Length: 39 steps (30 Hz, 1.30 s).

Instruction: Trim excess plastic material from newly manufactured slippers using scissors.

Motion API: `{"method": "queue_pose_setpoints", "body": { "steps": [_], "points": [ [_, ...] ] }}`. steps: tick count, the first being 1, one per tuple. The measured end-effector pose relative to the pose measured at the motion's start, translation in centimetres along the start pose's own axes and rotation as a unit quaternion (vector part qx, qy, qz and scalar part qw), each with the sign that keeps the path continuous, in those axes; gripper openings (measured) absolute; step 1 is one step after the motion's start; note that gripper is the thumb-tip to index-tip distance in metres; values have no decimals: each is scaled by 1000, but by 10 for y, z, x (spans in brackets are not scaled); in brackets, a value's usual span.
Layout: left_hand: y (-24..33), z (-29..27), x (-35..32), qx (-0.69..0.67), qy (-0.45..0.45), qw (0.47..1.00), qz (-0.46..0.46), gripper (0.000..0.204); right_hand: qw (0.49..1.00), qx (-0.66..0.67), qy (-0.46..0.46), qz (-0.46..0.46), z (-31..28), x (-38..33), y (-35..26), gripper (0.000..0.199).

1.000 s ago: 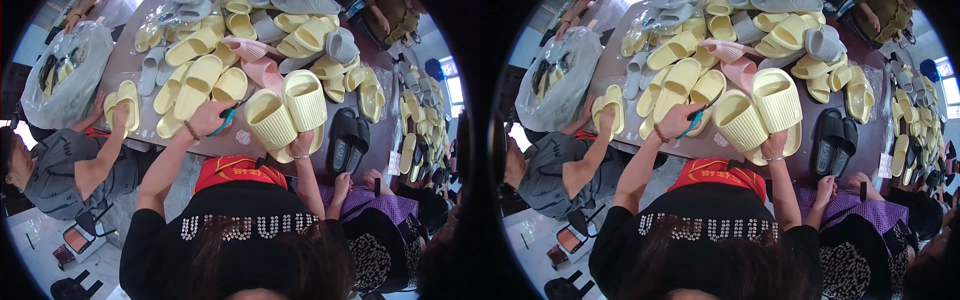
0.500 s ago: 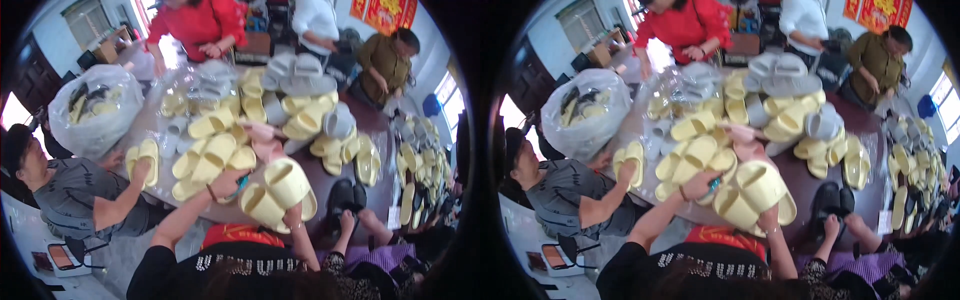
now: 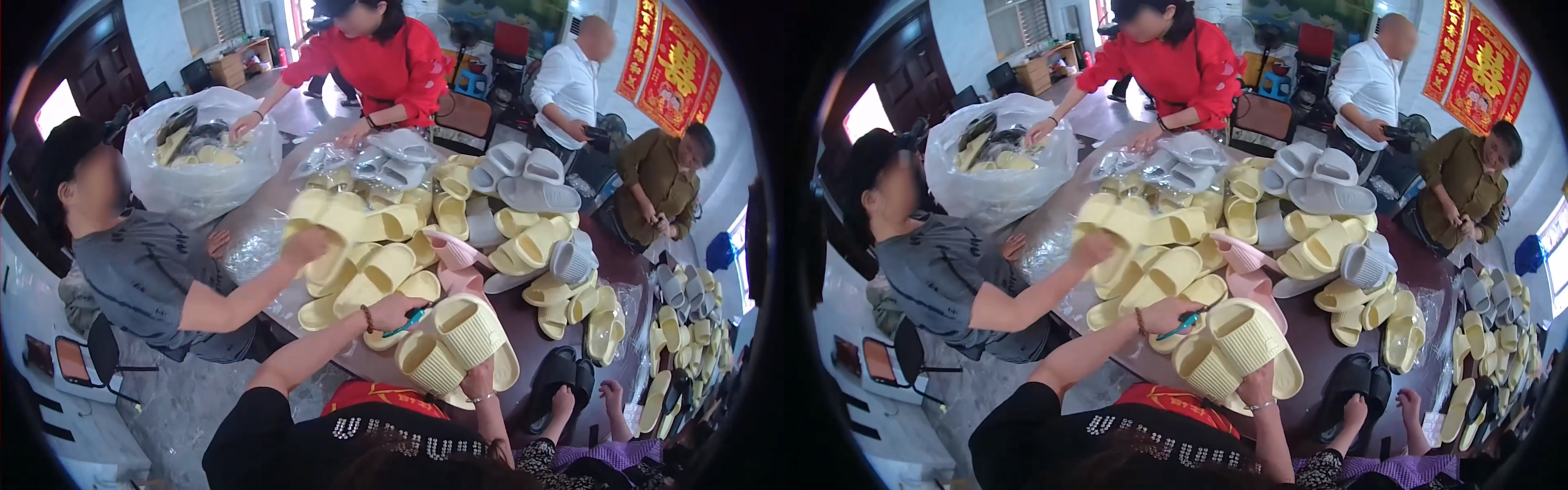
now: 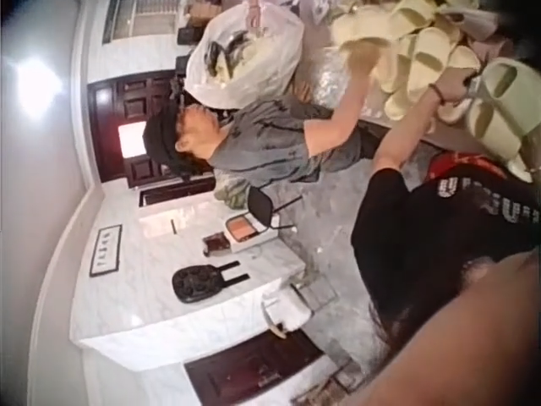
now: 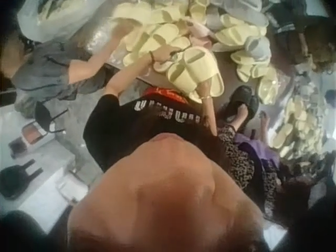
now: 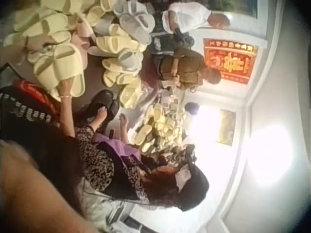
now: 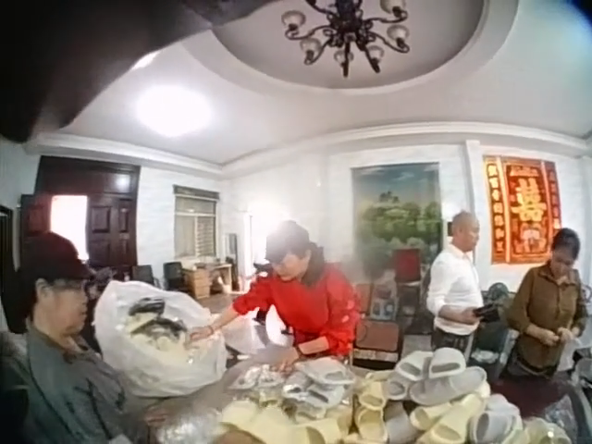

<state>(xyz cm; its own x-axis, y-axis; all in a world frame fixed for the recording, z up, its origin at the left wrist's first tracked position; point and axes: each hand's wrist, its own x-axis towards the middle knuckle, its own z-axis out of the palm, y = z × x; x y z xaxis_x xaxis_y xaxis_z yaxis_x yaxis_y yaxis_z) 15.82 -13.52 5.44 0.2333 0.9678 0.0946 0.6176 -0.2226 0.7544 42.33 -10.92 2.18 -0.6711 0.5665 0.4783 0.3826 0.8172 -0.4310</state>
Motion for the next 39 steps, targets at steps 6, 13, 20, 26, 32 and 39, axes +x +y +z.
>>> {"method": "queue_pose_setpoints", "body": {
  "steps": [6,13,20,26,32,39],
  "points": [
    [-9,22,-13,-58,-14,998,-16,46,999,-6,-31,-17,-13,-15,-1,39],
    [-22,51,-34,-319,176,918,-157,19,990,-23,12,138,16,-30,13,53],
    [-14,99,-34,-540,252,767,-237,39,951,-6,212,226,50,-8,21,27],
    [-21,106,7,-481,231,828,-171,45,957,-54,165,233,43,-21,28,22],
    [-17,96,50,-477,259,830,-127,44,920,-48,106,373,33,-17,38,14],
    [-11,88,22,-311,192,919,-148,44,718,257,453,461,56,-18,100,15]
  ]
}}
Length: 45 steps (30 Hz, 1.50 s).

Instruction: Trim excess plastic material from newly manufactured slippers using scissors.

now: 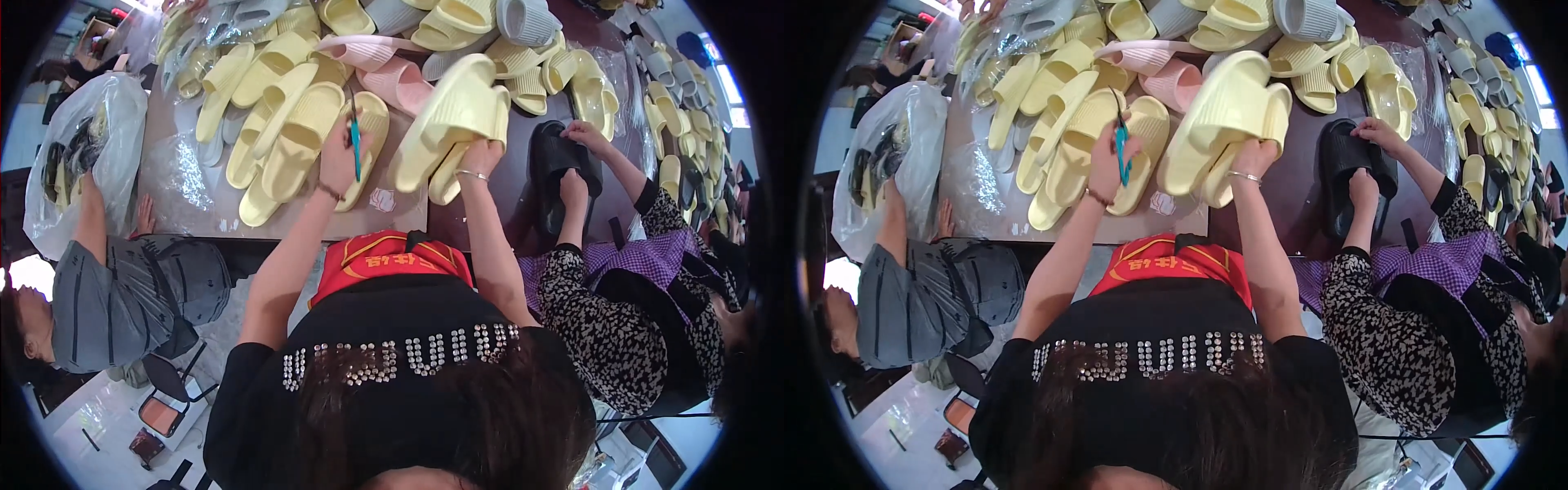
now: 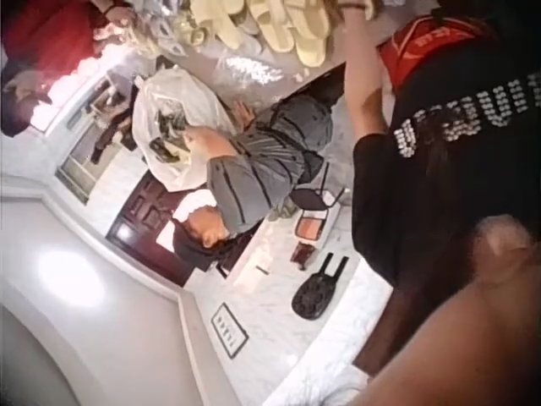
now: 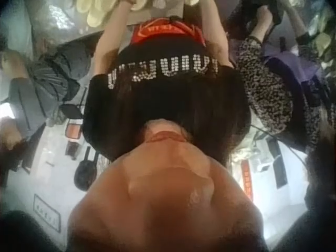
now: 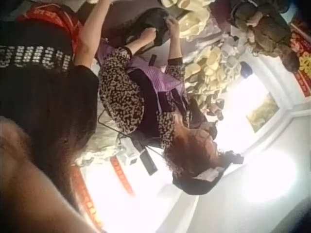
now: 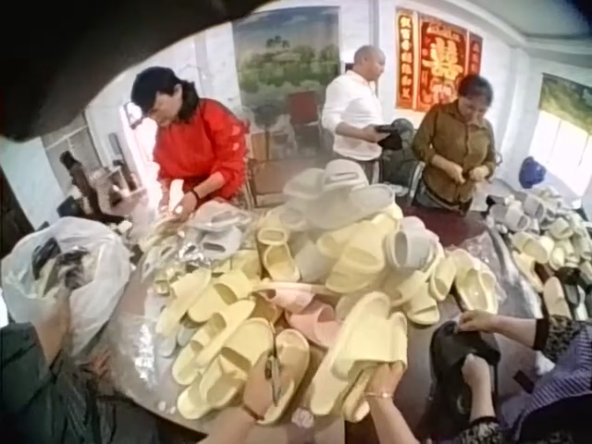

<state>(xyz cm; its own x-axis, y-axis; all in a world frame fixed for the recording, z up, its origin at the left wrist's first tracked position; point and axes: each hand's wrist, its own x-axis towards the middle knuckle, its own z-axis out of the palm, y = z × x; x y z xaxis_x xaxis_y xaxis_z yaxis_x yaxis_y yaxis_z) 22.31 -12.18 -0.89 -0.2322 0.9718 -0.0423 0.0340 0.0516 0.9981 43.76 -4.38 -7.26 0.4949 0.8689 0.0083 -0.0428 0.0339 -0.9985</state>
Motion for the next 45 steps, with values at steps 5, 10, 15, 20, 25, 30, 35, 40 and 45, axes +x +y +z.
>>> {"method": "queue_pose_setpoints", "body": {
  "steps": [5,10,15,20,25,30,35,40,45],
  "points": [
    [-24,-11,-45,146,-64,987,24,43,968,203,96,114,12,-6,-38,19],
    [-27,-8,-65,255,-50,963,72,44,968,169,74,168,10,-9,-36,23],
    [-20,-9,-64,332,-75,936,91,46,973,176,47,142,9,-8,-21,7],
    [-27,-11,-64,286,-112,952,-1,46,985,103,20,136,7,-15,-26,26],
    [-26,-9,-65,286,-93,954,2,45,986,52,4,158,0,-19,-19,25],
    [-40,-17,-63,258,-115,959,-20,46,999,-21,-20,17,-5,-23,7,16],
    [-37,-39,-52,261,-27,960,-98,46,884,-442,-145,-44,-10,-45,10,19],
    [-83,-50,-47,123,22,988,-92,46,886,-438,-147,-39,-1,-55,40,23],
    [-82,-47,-44,121,8,985,-126,45,862,-449,-233,-20,-20,-34,47,29]
  ]
}}
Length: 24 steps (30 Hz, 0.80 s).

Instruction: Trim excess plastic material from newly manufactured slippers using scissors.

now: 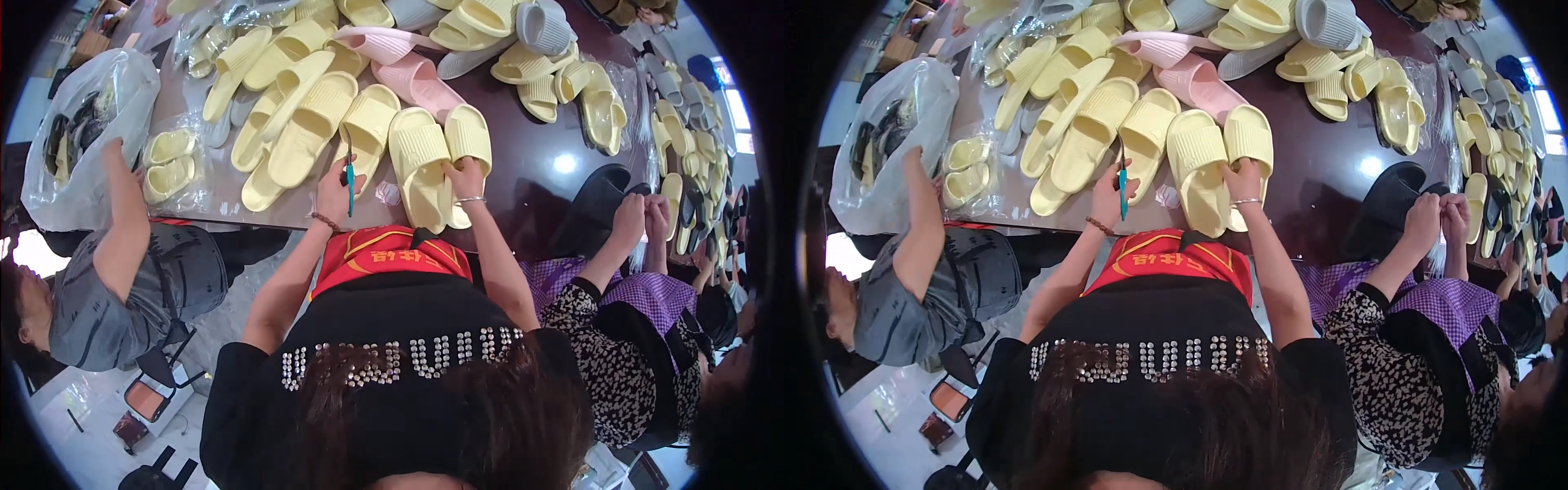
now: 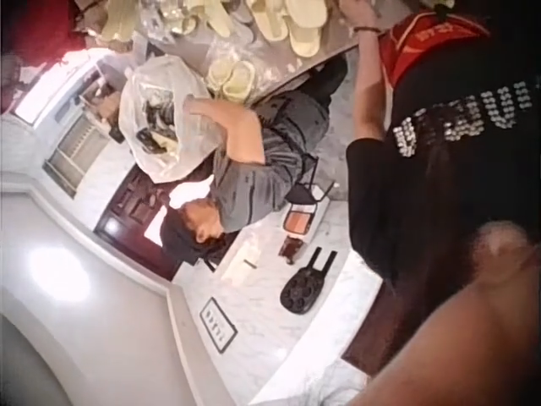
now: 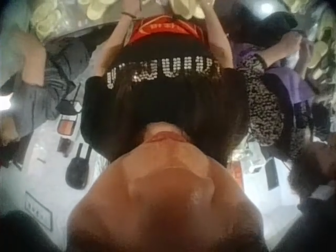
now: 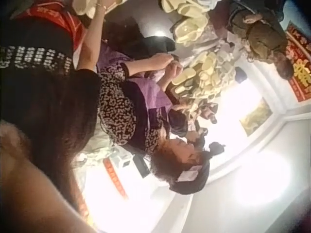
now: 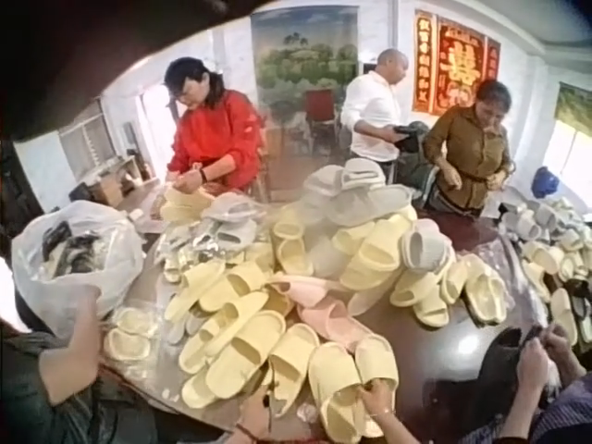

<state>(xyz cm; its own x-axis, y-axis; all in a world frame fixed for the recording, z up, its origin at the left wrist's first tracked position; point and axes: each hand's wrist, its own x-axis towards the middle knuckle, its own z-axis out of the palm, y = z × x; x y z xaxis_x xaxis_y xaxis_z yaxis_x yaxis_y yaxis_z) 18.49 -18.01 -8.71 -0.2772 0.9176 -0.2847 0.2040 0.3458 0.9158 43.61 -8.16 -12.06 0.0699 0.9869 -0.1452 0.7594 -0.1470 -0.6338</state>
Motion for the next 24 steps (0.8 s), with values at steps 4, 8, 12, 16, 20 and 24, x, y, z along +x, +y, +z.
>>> {"method": "queue_pose_setpoints", "body": {
  "steps": [4,8,12,16,20,24],
  "points": [
    [-6,4,-1,-10,-7,1000,-17,45,988,142,-60,-7,-30,-11,25,32],
    [17,8,-10,8,-26,999,-30,46,974,217,-66,10,-35,-18,38,37],
    [0,21,-9,108,-59,992,4,48,984,49,32,-166,-32,-17,5,37],
    [0,44,-12,166,-103,980,42,49,981,-170,-71,-55,-2,7,-11,34],
    [7,52,-15,141,-111,983,43,49,993,-114,-35,9,17,9,-2,30],
    [14,61,-7,138,-113,983,35,48,998,-64,-21,-12,24,8,6,24]
  ]
}}
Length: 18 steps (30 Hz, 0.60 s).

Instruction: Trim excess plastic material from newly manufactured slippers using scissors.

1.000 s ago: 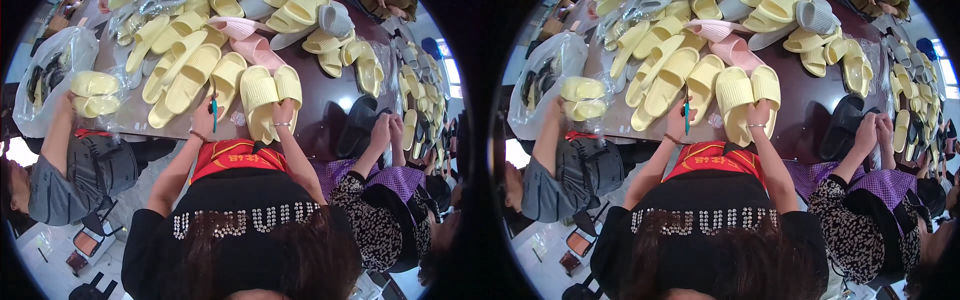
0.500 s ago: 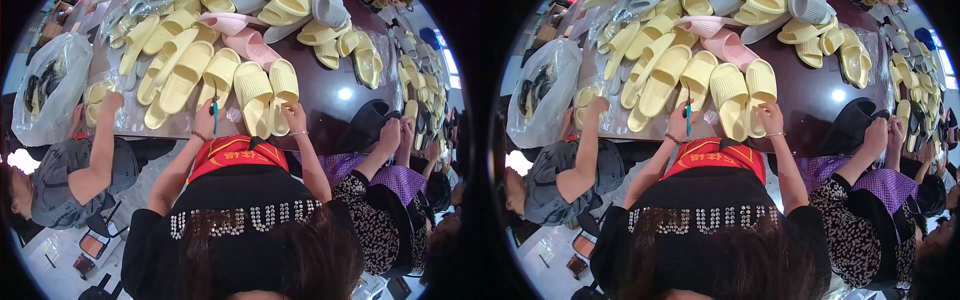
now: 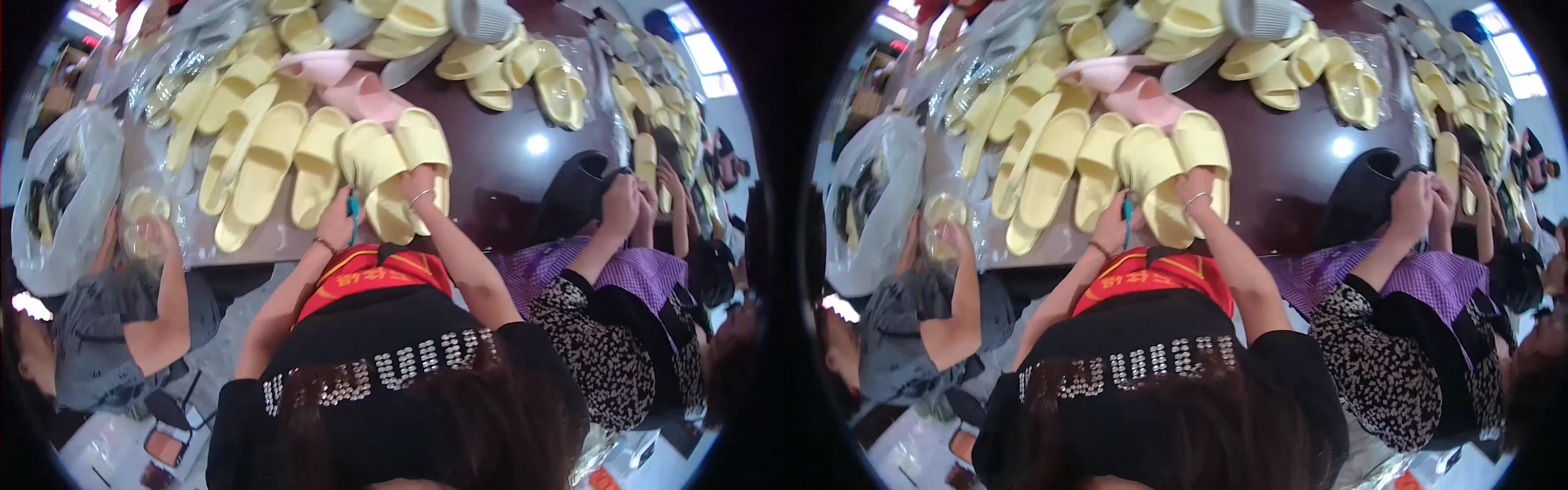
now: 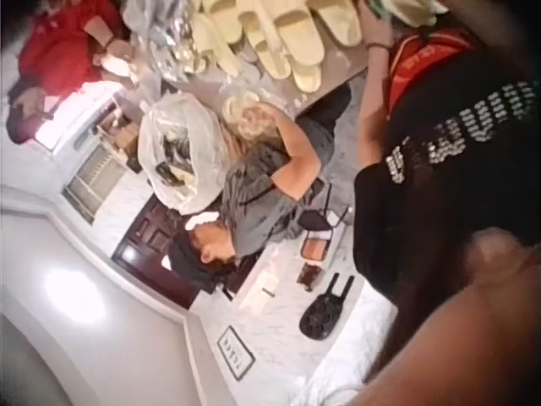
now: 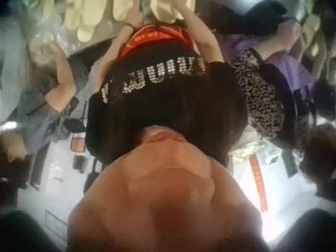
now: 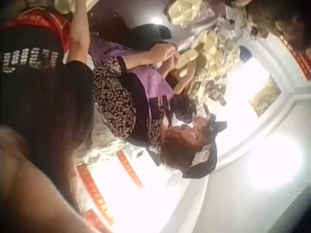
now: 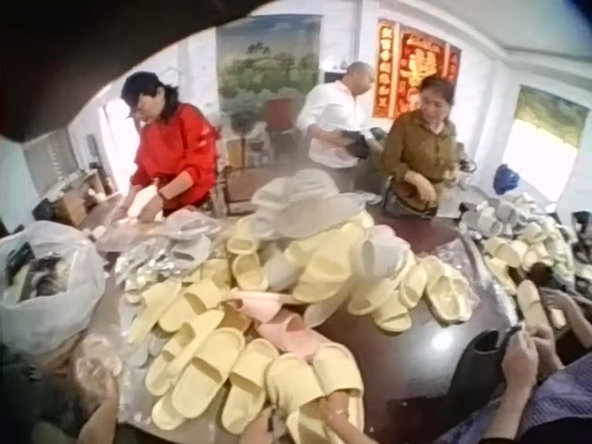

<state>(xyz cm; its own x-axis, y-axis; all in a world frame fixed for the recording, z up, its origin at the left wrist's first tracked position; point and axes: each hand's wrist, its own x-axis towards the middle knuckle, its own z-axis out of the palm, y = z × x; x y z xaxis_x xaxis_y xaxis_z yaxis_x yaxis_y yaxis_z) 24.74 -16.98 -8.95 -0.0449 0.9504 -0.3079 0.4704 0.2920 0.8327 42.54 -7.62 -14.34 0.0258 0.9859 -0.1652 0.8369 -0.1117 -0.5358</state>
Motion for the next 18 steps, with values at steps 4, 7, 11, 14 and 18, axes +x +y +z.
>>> {"method": "queue_pose_setpoints", "body": {
  "steps": [4,7,11,14,18],
  "points": [
    [19,-10,-8,18,-27,999,9,47,988,87,112,-59,-16,-2,0,20],
    [14,-17,-14,27,-28,996,80,45,977,150,148,-14,-28,5,22,18],
    [13,-26,-18,-28,-12,998,63,46,900,258,326,132,-52,58,104,7],
    [0,-36,-21,-24,14,999,41,46,815,466,321,124,-120,81,97,6],
    [-12,-33,-24,24,7,999,40,49,828,387,375,158,-167,158,154,8]
  ]
}}
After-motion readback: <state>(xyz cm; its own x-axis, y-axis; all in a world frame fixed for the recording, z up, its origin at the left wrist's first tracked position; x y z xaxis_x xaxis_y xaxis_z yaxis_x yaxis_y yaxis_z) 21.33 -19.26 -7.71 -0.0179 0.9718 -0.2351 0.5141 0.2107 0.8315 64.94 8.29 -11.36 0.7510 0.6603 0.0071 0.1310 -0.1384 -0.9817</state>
